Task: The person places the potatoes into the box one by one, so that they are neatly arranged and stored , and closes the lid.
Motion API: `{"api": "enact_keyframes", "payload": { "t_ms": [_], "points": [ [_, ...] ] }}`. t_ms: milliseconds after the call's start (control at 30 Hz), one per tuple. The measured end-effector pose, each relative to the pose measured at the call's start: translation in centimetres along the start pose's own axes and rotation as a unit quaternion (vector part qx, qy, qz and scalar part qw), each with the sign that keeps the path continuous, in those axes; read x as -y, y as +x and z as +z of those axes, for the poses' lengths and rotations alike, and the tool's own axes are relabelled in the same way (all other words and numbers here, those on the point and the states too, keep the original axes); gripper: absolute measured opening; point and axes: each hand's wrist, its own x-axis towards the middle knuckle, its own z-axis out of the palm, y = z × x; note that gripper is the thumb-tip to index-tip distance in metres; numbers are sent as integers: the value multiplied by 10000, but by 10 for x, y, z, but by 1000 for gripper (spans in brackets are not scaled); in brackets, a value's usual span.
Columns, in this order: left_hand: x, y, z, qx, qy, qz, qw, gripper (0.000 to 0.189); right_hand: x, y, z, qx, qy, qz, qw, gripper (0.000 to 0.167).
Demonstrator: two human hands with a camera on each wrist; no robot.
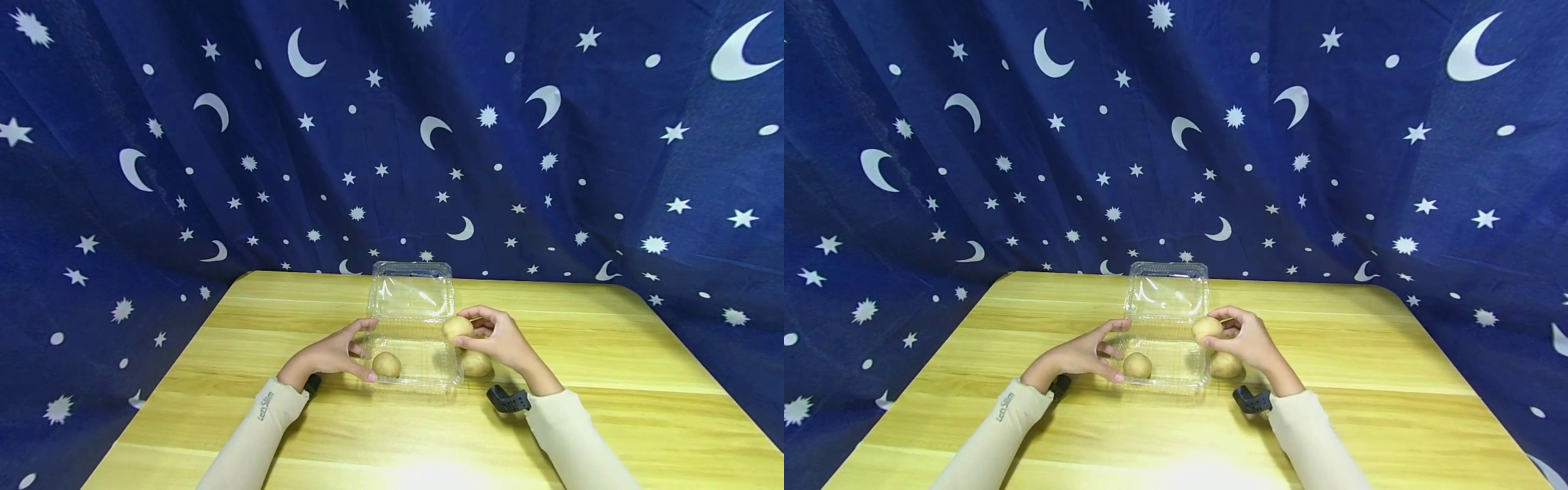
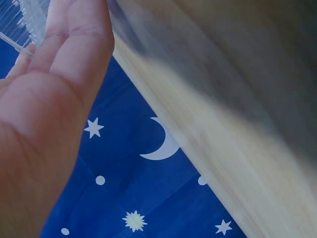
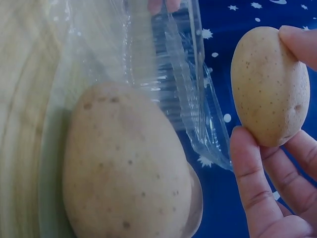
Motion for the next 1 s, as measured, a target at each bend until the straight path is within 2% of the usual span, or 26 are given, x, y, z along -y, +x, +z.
{"api": "enact_keyframes", "payload": {
  "t_ms": [267,600,1000],
  "points": [
    [1,0,0,2,11,-26,10000,110,4,1,9,6,-31,158,9999,43],
    [2,1,-1,16,28,-6,10000,111,8,3,22,-138,-77,168,9997,44],
    [4,3,-2,27,99,-46,9999,111,12,7,34,-92,-126,284,9995,44]
  ]
}}
